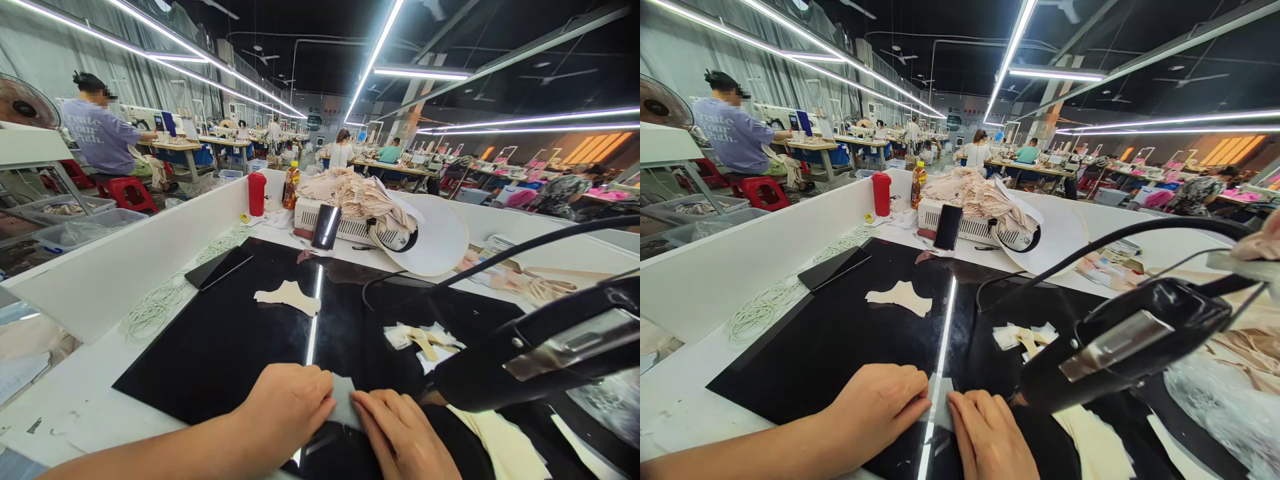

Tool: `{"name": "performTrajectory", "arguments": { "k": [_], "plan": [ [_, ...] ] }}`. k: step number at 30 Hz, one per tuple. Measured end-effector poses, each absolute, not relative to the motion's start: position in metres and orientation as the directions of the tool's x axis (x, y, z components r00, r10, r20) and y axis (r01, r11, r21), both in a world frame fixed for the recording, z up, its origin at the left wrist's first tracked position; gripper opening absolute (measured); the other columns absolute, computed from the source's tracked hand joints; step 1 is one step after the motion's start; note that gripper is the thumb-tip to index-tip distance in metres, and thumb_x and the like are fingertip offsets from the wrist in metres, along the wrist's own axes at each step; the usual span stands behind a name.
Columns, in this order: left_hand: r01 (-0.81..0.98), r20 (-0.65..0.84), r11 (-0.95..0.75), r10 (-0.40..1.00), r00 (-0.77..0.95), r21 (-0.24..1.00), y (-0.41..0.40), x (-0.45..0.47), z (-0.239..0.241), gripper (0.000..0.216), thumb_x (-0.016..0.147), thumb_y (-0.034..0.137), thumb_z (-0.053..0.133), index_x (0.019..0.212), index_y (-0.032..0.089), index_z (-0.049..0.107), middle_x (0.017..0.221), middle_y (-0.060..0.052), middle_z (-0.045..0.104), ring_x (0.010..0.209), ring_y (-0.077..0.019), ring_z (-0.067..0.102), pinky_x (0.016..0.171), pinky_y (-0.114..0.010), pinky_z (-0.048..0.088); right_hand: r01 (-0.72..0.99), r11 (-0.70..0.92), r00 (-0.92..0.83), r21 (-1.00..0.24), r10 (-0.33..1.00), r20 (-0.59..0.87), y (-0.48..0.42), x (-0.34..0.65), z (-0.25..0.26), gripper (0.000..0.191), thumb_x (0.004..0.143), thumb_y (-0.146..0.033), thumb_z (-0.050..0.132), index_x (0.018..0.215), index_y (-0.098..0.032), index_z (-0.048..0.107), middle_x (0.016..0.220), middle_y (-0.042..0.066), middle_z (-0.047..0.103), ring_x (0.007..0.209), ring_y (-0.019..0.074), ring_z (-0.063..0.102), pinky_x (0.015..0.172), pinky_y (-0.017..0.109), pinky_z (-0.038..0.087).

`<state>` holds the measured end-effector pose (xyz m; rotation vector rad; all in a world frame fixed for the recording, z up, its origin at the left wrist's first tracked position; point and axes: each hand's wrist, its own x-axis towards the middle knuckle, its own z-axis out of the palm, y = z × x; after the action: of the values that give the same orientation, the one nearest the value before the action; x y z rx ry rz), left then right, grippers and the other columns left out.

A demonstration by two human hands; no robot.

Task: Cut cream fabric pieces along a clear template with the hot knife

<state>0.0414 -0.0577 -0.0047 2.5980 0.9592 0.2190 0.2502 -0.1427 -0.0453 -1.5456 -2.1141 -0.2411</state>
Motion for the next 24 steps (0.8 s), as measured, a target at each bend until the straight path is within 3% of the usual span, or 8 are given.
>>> {"name": "performTrajectory", "arguments": {
  "k": [24],
  "plan": [
    [0.630,0.009,-0.712,0.665,0.747,0.310,-0.0591,0.0411,-0.0033,0.016,0.103,0.028,0.054,0.090,0.021,0.060,0.085,0.003,0.069,0.074,-0.0183,0.067,0.064,-0.030,0.041,0.926,0.330,-0.202,-0.183,0.844,0.497,-0.1402,0.2486,-0.0521,0.019,0.107,-0.026,0.046,0.112,-0.024,0.064,0.088,0.000,0.066,0.074,0.0151,0.063,0.072,0.028,0.055]
  ]
}}
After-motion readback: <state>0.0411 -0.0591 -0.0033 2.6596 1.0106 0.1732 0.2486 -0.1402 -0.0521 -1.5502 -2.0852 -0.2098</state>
